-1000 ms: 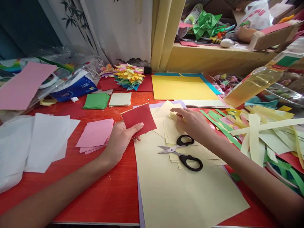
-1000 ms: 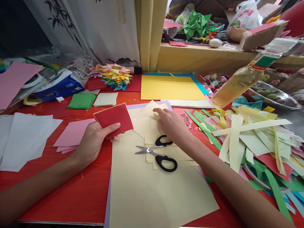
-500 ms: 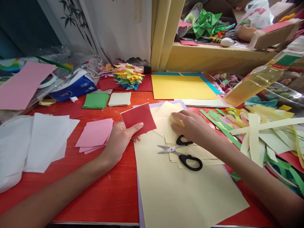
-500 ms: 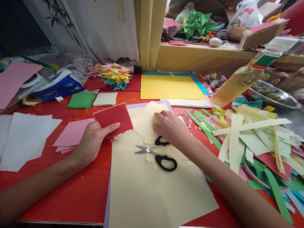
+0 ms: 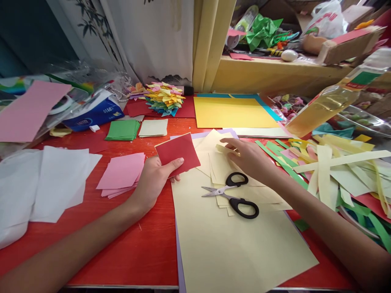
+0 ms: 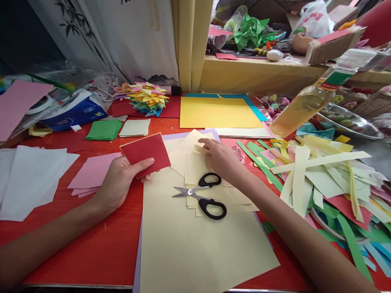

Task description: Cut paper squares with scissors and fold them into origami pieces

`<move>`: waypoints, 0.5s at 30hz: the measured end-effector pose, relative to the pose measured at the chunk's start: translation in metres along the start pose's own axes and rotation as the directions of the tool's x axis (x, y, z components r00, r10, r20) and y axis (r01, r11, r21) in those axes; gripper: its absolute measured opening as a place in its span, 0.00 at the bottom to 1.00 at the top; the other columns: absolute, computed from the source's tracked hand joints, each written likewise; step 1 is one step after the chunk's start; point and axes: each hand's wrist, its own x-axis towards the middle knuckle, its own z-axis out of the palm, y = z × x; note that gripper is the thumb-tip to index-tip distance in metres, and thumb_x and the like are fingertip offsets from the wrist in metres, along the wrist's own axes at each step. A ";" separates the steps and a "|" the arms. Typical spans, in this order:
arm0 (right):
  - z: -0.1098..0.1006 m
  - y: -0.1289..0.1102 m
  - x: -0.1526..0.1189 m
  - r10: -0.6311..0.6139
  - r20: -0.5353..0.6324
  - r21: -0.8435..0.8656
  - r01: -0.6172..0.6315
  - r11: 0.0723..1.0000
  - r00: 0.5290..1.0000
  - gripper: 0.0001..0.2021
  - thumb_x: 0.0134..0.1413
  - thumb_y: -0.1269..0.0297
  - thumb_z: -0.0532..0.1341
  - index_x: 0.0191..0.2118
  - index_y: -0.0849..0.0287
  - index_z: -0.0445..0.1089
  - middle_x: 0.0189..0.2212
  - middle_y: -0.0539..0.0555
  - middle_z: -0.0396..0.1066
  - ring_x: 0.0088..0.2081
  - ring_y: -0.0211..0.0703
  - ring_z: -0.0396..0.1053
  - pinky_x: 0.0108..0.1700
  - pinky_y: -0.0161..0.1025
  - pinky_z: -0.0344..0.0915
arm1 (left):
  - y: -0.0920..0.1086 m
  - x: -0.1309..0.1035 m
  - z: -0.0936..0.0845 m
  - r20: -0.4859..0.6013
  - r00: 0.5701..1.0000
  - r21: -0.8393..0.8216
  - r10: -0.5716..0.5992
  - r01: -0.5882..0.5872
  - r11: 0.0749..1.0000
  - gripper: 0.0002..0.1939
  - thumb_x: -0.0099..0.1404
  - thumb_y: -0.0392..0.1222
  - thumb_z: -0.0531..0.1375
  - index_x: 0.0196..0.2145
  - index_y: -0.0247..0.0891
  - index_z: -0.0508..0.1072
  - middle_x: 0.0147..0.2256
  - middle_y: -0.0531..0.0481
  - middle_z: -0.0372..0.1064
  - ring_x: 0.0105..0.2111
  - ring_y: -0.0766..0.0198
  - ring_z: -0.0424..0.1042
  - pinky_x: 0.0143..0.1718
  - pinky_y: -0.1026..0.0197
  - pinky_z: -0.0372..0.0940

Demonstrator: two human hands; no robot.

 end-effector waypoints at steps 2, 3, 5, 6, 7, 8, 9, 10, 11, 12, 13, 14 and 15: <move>-0.004 0.004 0.000 0.045 -0.039 0.081 -0.041 0.996 0.998 0.18 0.54 0.69 0.52 0.51 0.58 0.64 0.41 0.56 0.72 0.39 0.45 0.69 0.38 0.39 0.63 | -0.001 0.000 0.000 0.001 1.000 0.000 0.002 -0.002 1.000 0.18 0.51 0.50 0.62 0.14 0.36 0.64 0.15 0.50 0.67 0.18 0.66 0.66 0.24 0.62 0.62; -0.007 0.006 0.000 0.057 -0.059 0.112 -0.050 0.992 0.997 0.16 0.54 0.68 0.52 0.50 0.57 0.65 0.40 0.55 0.72 0.38 0.45 0.69 0.37 0.39 0.63 | -0.002 0.000 -0.001 0.002 1.000 0.002 0.007 -0.007 1.000 0.18 0.51 0.50 0.62 0.14 0.36 0.63 0.15 0.51 0.67 0.18 0.66 0.66 0.24 0.62 0.62; -0.013 0.010 0.000 0.080 -0.069 0.179 -0.066 0.982 0.994 0.14 0.55 0.64 0.53 0.46 0.55 0.67 0.39 0.54 0.72 0.37 0.44 0.70 0.35 0.38 0.63 | -0.003 0.001 -0.001 0.005 1.000 0.004 0.022 -0.022 1.000 0.18 0.52 0.49 0.62 0.14 0.36 0.64 0.15 0.51 0.67 0.18 0.66 0.66 0.24 0.63 0.62; -0.015 0.011 -0.001 0.095 -0.046 0.217 -0.083 0.973 0.994 0.13 0.54 0.63 0.53 0.44 0.55 0.68 0.38 0.53 0.73 0.36 0.43 0.70 0.34 0.38 0.63 | -0.004 0.001 -0.001 0.007 1.000 0.004 0.024 -0.024 1.000 0.18 0.52 0.49 0.62 0.14 0.36 0.64 0.15 0.51 0.68 0.18 0.65 0.66 0.24 0.62 0.62; -0.016 0.013 -0.001 0.108 0.000 0.254 -0.105 0.962 0.994 0.13 0.53 0.61 0.54 0.43 0.55 0.68 0.38 0.53 0.72 0.36 0.43 0.69 0.33 0.37 0.63 | -0.004 0.001 -0.001 0.008 1.000 0.002 0.023 -0.023 1.000 0.17 0.52 0.49 0.62 0.15 0.36 0.64 0.15 0.51 0.68 0.18 0.65 0.67 0.24 0.62 0.62; -0.017 0.013 -0.002 0.122 0.051 0.283 -0.131 0.950 0.991 0.13 0.52 0.61 0.55 0.43 0.55 0.69 0.37 0.54 0.72 0.35 0.43 0.69 0.32 0.37 0.64 | -0.004 0.001 -0.001 0.009 1.000 0.000 0.019 -0.019 1.000 0.17 0.52 0.49 0.62 0.15 0.36 0.65 0.16 0.50 0.68 0.19 0.64 0.67 0.25 0.62 0.62; -0.017 0.013 -0.002 0.133 0.095 0.298 -0.156 0.942 0.987 0.13 0.50 0.60 0.56 0.42 0.56 0.69 0.36 0.54 0.72 0.35 0.43 0.69 0.32 0.37 0.64 | -0.004 0.001 -0.001 0.011 1.000 -0.004 0.013 -0.013 1.000 0.16 0.52 0.49 0.62 0.16 0.36 0.65 0.16 0.50 0.68 0.19 0.64 0.68 0.25 0.62 0.62; -0.016 0.012 -0.003 0.144 0.123 0.294 -0.174 0.940 0.982 0.14 0.49 0.60 0.57 0.42 0.57 0.69 0.36 0.54 0.72 0.35 0.43 0.69 0.33 0.37 0.64 | -0.004 0.001 -0.001 0.011 1.000 -0.006 0.008 -0.008 1.000 0.16 0.52 0.49 0.62 0.16 0.36 0.66 0.16 0.50 0.68 0.20 0.64 0.68 0.25 0.62 0.62; -0.014 0.011 -0.003 0.154 0.133 0.272 -0.186 0.944 0.979 0.15 0.49 0.59 0.58 0.42 0.57 0.69 0.36 0.55 0.72 0.35 0.43 0.69 0.33 0.38 0.64 | -0.003 0.001 -0.001 0.011 1.000 -0.007 0.003 -0.003 1.000 0.16 0.52 0.49 0.62 0.17 0.36 0.66 0.16 0.50 0.68 0.20 0.63 0.68 0.26 0.62 0.63; -0.012 0.009 -0.003 0.168 0.127 0.235 -0.194 0.952 0.978 0.15 0.48 0.59 0.58 0.42 0.58 0.69 0.36 0.55 0.71 0.35 0.44 0.69 0.34 0.38 0.64 | -0.003 0.001 0.000 0.009 1.000 -0.006 0.001 -0.001 1.000 0.16 0.51 0.50 0.62 0.17 0.36 0.66 0.16 0.50 0.68 0.20 0.64 0.68 0.26 0.62 0.63; -0.009 0.007 -0.003 0.180 0.116 0.192 -0.200 0.961 0.977 0.15 0.47 0.59 0.59 0.42 0.59 0.69 0.37 0.56 0.71 0.35 0.44 0.68 0.34 0.39 0.64 | -0.002 0.001 0.000 0.007 1.000 -0.002 0.001 -0.001 1.000 0.16 0.51 0.50 0.62 0.17 0.36 0.66 0.16 0.50 0.68 0.20 0.64 0.68 0.26 0.62 0.63; -0.007 0.004 -0.003 0.193 0.099 0.152 -0.206 0.967 0.976 0.16 0.47 0.58 0.59 0.42 0.60 0.69 0.38 0.57 0.70 0.35 0.45 0.68 0.34 0.39 0.63 | -0.002 0.001 0.000 0.007 1.000 0.002 0.002 -0.002 1.000 0.17 0.51 0.50 0.62 0.16 0.36 0.66 0.16 0.51 0.68 0.20 0.64 0.68 0.26 0.62 0.63; -0.004 0.003 -0.003 0.203 0.087 0.123 -0.213 0.969 0.975 0.16 0.47 0.59 0.59 0.41 0.60 0.68 0.38 0.58 0.70 0.35 0.45 0.68 0.34 0.39 0.63 | -0.002 0.001 0.000 0.008 1.000 0.006 0.003 -0.003 1.000 0.17 0.51 0.50 0.62 0.16 0.36 0.65 0.16 0.51 0.68 0.20 0.64 0.67 0.26 0.62 0.63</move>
